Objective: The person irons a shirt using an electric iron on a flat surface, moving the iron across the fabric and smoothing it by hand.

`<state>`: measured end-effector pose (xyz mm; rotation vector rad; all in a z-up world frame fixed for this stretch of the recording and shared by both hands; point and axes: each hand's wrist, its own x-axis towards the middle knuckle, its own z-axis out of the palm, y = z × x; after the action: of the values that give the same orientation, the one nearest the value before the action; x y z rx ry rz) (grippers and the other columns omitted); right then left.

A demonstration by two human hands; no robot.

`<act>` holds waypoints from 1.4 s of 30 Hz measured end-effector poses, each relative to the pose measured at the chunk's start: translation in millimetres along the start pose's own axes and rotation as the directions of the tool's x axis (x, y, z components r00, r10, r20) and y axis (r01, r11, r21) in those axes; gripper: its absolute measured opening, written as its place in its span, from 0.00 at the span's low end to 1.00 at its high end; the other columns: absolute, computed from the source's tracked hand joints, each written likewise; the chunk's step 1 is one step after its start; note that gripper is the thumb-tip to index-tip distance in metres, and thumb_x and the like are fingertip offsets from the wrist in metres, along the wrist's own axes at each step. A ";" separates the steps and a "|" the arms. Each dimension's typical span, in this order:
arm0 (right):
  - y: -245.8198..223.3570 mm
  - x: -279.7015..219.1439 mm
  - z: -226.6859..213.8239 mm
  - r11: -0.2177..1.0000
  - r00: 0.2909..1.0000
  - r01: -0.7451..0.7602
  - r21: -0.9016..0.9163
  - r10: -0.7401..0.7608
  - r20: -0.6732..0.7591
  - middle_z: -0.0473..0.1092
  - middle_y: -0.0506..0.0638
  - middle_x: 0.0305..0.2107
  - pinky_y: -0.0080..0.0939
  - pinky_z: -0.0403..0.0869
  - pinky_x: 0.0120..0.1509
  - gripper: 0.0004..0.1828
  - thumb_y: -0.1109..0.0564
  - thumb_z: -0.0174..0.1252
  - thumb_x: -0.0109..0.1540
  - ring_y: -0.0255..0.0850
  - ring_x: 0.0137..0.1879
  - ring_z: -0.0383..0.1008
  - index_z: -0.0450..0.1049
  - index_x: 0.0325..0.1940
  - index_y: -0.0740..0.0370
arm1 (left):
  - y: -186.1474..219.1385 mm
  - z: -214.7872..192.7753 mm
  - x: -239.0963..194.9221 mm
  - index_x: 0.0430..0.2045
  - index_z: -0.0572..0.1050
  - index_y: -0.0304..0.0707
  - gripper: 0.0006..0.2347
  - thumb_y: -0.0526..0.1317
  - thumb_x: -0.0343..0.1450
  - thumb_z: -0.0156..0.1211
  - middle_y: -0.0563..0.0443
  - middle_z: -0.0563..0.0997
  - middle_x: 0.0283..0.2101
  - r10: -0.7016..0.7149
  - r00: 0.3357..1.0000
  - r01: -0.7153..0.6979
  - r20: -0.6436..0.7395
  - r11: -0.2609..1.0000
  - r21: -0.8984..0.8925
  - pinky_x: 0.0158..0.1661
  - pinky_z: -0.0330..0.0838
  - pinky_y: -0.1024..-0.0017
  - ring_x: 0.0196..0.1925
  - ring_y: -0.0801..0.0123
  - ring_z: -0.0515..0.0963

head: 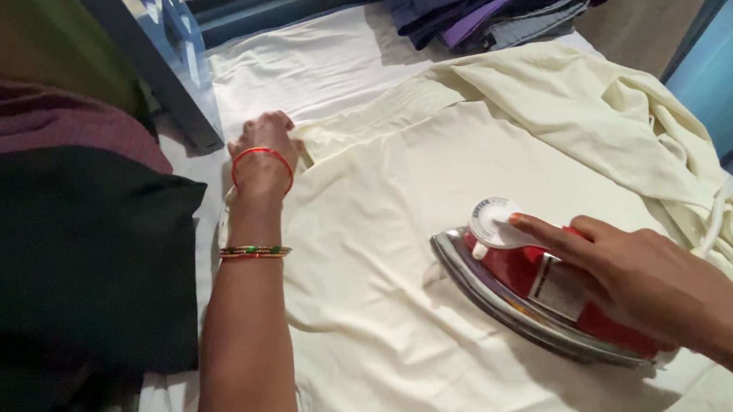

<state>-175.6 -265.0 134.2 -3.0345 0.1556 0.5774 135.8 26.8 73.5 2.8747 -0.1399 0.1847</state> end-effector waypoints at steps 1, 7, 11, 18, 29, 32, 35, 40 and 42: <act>-4.5 1.5 -3.3 1.000 1.000 0.008 0.021 -0.007 -0.014 0.70 0.40 0.55 0.47 0.80 0.50 0.48 0.59 0.53 0.63 0.43 0.40 0.81 0.40 0.75 0.15 | -2.6 2.6 3.6 0.47 0.81 0.52 0.11 0.42 0.70 0.67 0.47 0.83 0.50 0.009 0.999 -0.009 -0.046 1.000 -0.005 0.54 0.75 0.56 0.53 0.54 0.83; -39.0 21.8 -25.2 0.997 0.998 0.016 0.080 -0.011 -0.070 0.69 0.41 0.54 0.50 0.80 0.48 0.49 0.60 0.49 0.64 0.48 0.39 0.81 0.42 0.78 0.11 | -9.8 -1.8 17.9 0.37 0.79 0.41 0.05 0.38 0.71 0.65 0.43 0.80 0.47 0.009 0.918 -0.049 -0.397 0.995 -0.091 0.44 0.77 0.55 0.45 0.45 0.82; -60.0 45.8 -35.6 0.988 0.990 0.063 0.139 -0.044 -0.137 0.69 0.45 0.54 0.52 0.79 0.47 0.49 0.61 0.48 0.60 0.50 0.40 0.80 0.45 0.78 0.15 | -4.3 -4.4 27.3 0.35 0.76 0.39 0.04 0.38 0.72 0.64 0.44 0.79 0.47 0.007 0.878 -0.079 -0.479 0.988 -0.131 0.41 0.77 0.53 0.44 0.46 0.83; -89.7 96.9 -44.9 0.984 0.961 0.126 0.130 -0.089 -0.261 0.72 0.53 0.50 0.55 0.79 0.45 0.43 0.61 0.47 0.64 0.52 0.39 0.80 0.47 0.78 0.24 | -3.9 9.9 60.1 0.43 0.74 0.37 0.05 0.35 0.75 0.57 0.42 0.77 0.49 0.079 0.790 -0.039 -0.609 0.996 0.079 0.33 0.80 0.58 0.37 0.49 0.85; -90.5 124.9 -32.2 0.966 0.881 0.251 0.059 -0.202 -0.427 0.73 0.60 0.44 0.58 0.78 0.38 0.42 0.61 0.49 0.64 0.56 0.34 0.79 0.49 0.79 0.31 | -12.3 3.8 22.1 0.67 0.57 0.39 0.32 0.46 0.68 0.61 0.34 0.72 0.59 -0.133 0.988 0.114 -0.079 0.971 -0.213 0.59 0.69 0.54 0.62 0.44 0.73; -82.3 110.4 -25.0 0.969 0.883 0.242 0.052 -0.198 -0.425 0.73 0.61 0.43 0.57 0.78 0.39 0.44 0.62 0.48 0.62 0.57 0.34 0.79 0.49 0.79 0.32 | -6.6 -6.7 5.2 0.70 0.54 0.36 0.40 0.54 0.65 0.65 0.31 0.73 0.60 -0.170 0.983 0.181 0.069 0.960 -0.215 0.60 0.69 0.56 0.62 0.44 0.74; -73.2 84.2 -20.1 0.979 0.943 0.166 0.115 -0.124 -0.309 0.72 0.58 0.45 0.55 0.81 0.40 0.41 0.60 0.46 0.64 0.54 0.34 0.81 0.48 0.77 0.25 | 1.7 -13.0 -9.4 0.61 0.65 0.31 0.41 0.62 0.61 0.70 0.35 0.77 0.57 -0.150 0.978 0.171 0.145 0.975 -0.140 0.60 0.70 0.59 0.61 0.50 0.76; -51.5 29.0 -10.4 0.991 0.985 0.033 0.128 -0.010 -0.173 0.72 0.53 0.46 0.53 0.81 0.43 0.40 0.50 0.46 0.65 0.53 0.35 0.81 0.44 0.80 0.20 | 16.0 -0.5 -14.1 0.47 0.80 0.38 0.29 0.62 0.62 0.69 0.43 0.81 0.52 -0.139 0.970 0.148 0.199 0.988 -0.032 0.59 0.71 0.56 0.58 0.55 0.79; -44.0 11.3 -6.6 0.989 0.995 -0.057 0.136 0.068 -0.077 0.72 0.49 0.48 0.50 0.82 0.44 0.39 0.46 0.44 0.67 0.50 0.35 0.82 0.42 0.80 0.18 | 13.7 11.5 -10.1 0.47 0.78 0.38 0.25 0.57 0.64 0.70 0.40 0.82 0.50 -0.100 0.991 0.107 0.085 0.991 -0.084 0.56 0.73 0.55 0.56 0.51 0.80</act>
<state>-158.0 -222.7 137.5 -2.9323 0.2823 0.4288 125.6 11.5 64.6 2.7929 -0.0130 0.0410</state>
